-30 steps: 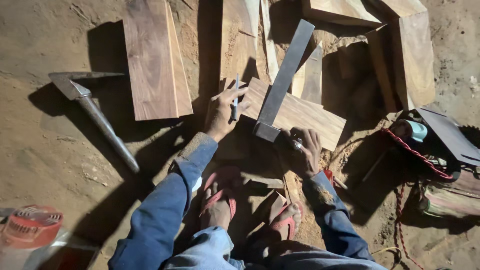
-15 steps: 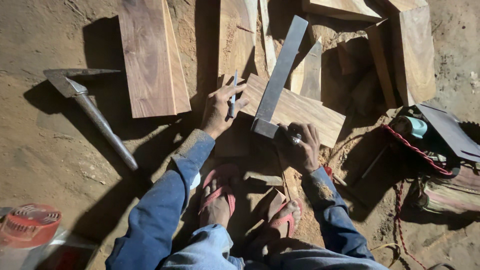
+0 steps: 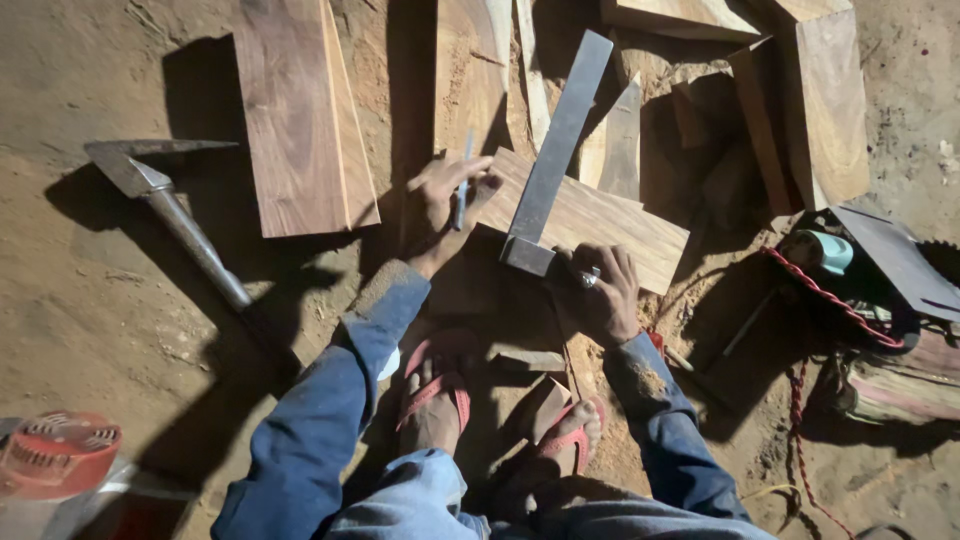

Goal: The person sits on the ground in a woodworking shop and measures wooden blocks with a tape measure. They use an L-shaped square and a pencil to mark straight lines across the wood pieces, repositioning the square and wood to mark multiple pieces.

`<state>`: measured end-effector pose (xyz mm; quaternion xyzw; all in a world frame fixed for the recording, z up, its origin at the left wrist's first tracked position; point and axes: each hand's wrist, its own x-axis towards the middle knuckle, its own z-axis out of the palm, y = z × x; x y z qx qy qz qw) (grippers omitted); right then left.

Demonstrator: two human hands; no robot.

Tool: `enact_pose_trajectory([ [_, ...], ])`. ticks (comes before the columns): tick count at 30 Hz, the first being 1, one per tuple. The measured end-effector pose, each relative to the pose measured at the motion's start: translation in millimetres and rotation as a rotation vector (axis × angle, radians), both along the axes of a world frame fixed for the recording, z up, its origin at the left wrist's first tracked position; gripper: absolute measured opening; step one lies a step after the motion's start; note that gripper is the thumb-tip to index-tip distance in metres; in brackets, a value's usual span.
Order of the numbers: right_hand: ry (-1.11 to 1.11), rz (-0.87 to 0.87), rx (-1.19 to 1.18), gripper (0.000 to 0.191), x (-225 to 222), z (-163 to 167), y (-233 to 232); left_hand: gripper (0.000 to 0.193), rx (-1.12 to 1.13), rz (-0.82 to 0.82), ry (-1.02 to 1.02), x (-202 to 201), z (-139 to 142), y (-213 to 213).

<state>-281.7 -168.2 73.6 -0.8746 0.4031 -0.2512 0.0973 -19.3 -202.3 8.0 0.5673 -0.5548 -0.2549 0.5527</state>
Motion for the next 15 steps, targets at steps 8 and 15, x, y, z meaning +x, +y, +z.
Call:
enact_pose_trajectory([
  [8, 0.045, 0.028, -0.068, 0.026, 9, 15, 0, 0.020, -0.073, -0.232, -0.092, -13, 52, -23],
  [15, -0.003, 0.009, -0.027, 0.028, 13, 23, -1, 0.012, -0.055, -0.263, -0.327, -16, 86, -6],
])
